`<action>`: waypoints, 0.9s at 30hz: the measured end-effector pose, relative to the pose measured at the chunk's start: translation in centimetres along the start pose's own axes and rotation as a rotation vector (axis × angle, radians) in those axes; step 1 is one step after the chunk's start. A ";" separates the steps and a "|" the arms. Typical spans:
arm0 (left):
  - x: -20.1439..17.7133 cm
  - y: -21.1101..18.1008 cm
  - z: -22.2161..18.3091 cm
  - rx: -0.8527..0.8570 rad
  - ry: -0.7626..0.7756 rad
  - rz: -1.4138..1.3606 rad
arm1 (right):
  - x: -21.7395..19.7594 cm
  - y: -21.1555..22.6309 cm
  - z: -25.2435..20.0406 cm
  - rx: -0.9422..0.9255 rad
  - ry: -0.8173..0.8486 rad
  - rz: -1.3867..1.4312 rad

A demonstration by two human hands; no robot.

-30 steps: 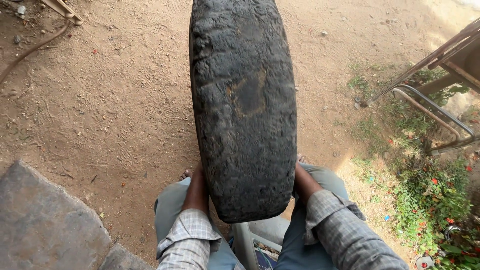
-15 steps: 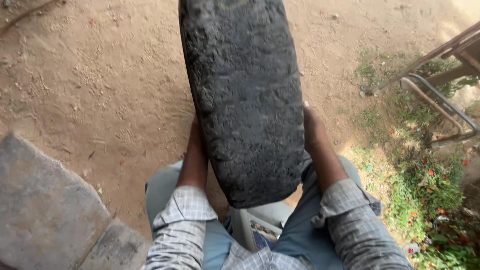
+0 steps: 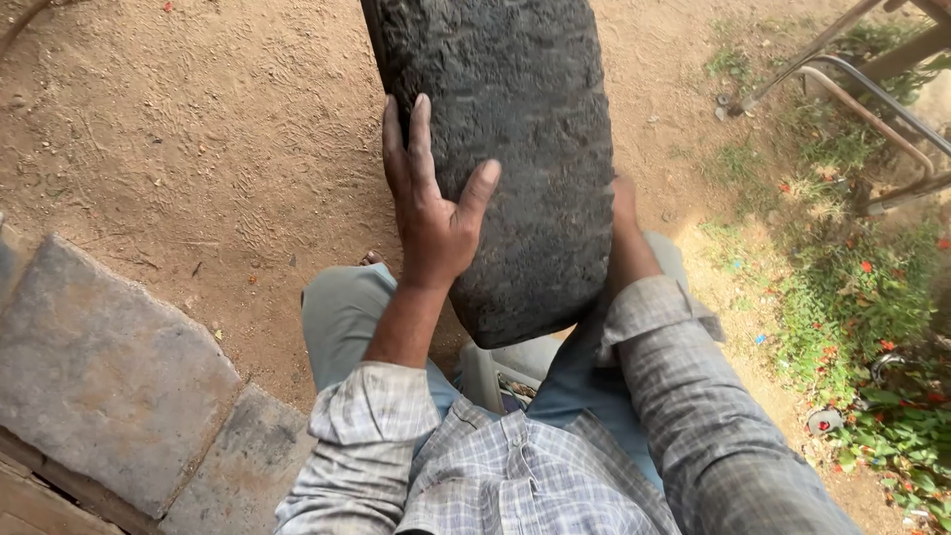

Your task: Using a small metal tool to inspect or repair a motorcycle tire held between the legs.

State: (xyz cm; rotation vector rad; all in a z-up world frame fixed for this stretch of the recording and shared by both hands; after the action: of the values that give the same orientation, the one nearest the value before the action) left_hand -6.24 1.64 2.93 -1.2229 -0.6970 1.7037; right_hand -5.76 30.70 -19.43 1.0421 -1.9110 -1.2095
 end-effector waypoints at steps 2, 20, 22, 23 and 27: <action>0.1 0.2 1.0 -0.005 -0.006 -0.004 | -1.9 0.4 0.4 -0.110 -0.062 -0.043; -0.6 7.5 10.8 -0.095 -0.099 0.061 | 4.9 14.4 -14.7 -0.655 0.037 -0.153; -0.2 7.1 11.4 -0.101 -0.095 0.043 | 5.6 14.0 -15.0 -0.688 0.050 -0.261; 0.0 7.0 11.7 -0.105 -0.093 0.030 | 6.1 14.0 -15.2 -0.717 0.057 -0.305; 0.4 7.1 12.5 -0.096 -0.113 0.044 | 7.4 14.5 -15.5 -0.764 0.102 -0.388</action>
State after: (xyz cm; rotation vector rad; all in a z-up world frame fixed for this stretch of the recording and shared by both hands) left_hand -20.36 -0.39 1.27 -1.2229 -0.8330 1.8043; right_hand -0.51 21.66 0.46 1.0208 -1.0168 -1.8527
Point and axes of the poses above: each hand's wrist, its own z-axis towards the middle knuckle, its own x-axis out of the palm, y = z × x, the point moved 7 cm from there along z, towards the middle knuckle, and after that the axes turned 9 degrees about -x, right-handed, at the moved point
